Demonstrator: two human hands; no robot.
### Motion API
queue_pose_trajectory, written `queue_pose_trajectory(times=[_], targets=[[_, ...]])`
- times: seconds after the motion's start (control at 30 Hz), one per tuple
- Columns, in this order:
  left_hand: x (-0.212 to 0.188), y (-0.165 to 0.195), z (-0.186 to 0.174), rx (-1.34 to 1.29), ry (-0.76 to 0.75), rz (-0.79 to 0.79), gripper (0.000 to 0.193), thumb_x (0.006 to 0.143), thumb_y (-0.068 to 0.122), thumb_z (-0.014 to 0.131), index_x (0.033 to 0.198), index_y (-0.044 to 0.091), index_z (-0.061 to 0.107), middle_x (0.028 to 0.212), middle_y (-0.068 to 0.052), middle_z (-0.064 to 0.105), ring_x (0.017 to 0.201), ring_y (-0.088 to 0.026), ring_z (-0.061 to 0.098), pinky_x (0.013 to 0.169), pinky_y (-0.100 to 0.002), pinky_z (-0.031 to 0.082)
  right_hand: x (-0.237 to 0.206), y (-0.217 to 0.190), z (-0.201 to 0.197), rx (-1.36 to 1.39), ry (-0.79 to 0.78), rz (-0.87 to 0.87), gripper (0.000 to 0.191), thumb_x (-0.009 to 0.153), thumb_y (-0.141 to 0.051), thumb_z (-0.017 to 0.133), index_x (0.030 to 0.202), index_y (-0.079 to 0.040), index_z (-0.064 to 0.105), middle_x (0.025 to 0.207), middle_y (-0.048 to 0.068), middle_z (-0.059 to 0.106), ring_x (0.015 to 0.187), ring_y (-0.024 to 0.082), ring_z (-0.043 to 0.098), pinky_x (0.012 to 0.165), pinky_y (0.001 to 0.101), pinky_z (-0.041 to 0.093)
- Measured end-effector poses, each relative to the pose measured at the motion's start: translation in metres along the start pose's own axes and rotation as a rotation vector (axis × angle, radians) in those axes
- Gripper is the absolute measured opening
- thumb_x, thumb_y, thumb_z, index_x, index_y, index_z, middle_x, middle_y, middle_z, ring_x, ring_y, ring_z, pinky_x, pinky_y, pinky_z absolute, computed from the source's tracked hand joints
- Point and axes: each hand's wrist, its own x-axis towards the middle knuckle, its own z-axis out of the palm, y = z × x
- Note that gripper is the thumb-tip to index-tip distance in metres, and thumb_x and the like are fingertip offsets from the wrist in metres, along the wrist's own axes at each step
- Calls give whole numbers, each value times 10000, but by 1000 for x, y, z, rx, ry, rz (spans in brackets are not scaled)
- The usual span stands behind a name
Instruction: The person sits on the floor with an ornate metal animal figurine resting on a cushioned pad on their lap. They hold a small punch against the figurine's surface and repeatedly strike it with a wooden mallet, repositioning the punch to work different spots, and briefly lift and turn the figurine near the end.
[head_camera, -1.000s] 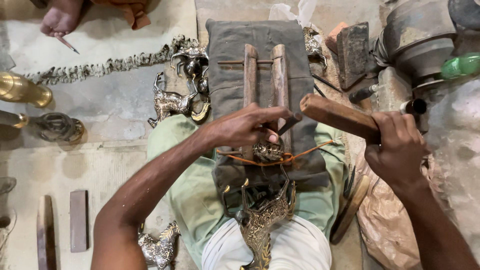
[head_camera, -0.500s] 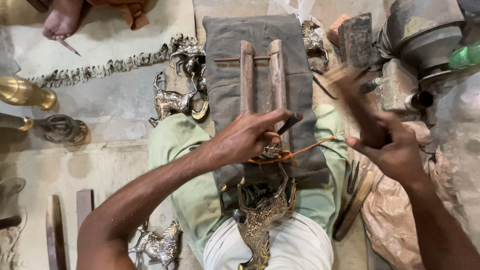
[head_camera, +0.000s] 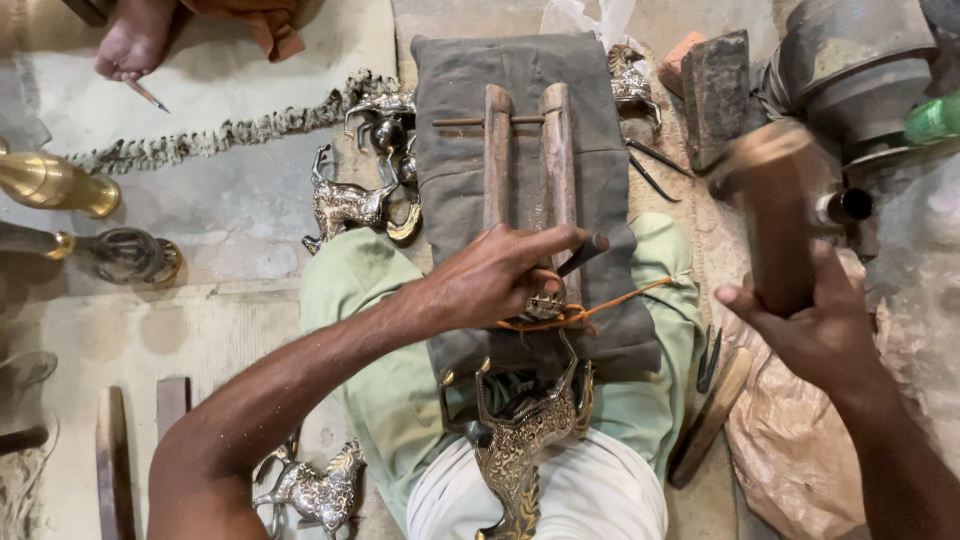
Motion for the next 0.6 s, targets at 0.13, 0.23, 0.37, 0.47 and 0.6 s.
queue_pose_trajectory(times=[0.13,0.23,0.37,0.47,0.6], targets=[[-1,-2,-2,21,-17,42,518,917,-25,674,1386,134,526,787,-160,686,644,-321,705,577,-468,490,-2,4,-3,-291,-9,-354,583,805,-334,844,1284,-112,598,976,117,718,810,188,698,700,358,585],[-2,-4,-2,-1,-21,51,547,898,-25,689,1398,120,522,822,-176,698,683,-339,712,595,-474,498,-4,9,0,-159,17,-284,611,819,-353,845,1304,-95,576,954,120,701,802,160,669,677,334,577],[-1,-5,-5,-21,-23,96,556,922,-7,692,1433,111,507,867,-170,718,720,-317,742,627,-458,533,-10,10,0,-350,26,-310,631,781,-365,860,1292,-93,608,890,134,698,716,162,670,623,342,557],[-1,-5,-6,-41,-20,138,595,912,-28,674,1464,113,504,899,-172,721,759,-311,747,652,-453,540,-14,4,0,-257,-66,-163,513,810,-364,852,1209,-115,647,806,103,715,668,151,690,613,340,572],[-1,-3,-10,-31,-113,18,548,935,0,692,1445,149,557,776,-176,690,637,-292,706,627,-452,510,-16,-5,2,-240,21,-342,507,831,-339,837,1225,-67,671,897,112,716,766,151,689,690,335,565]])
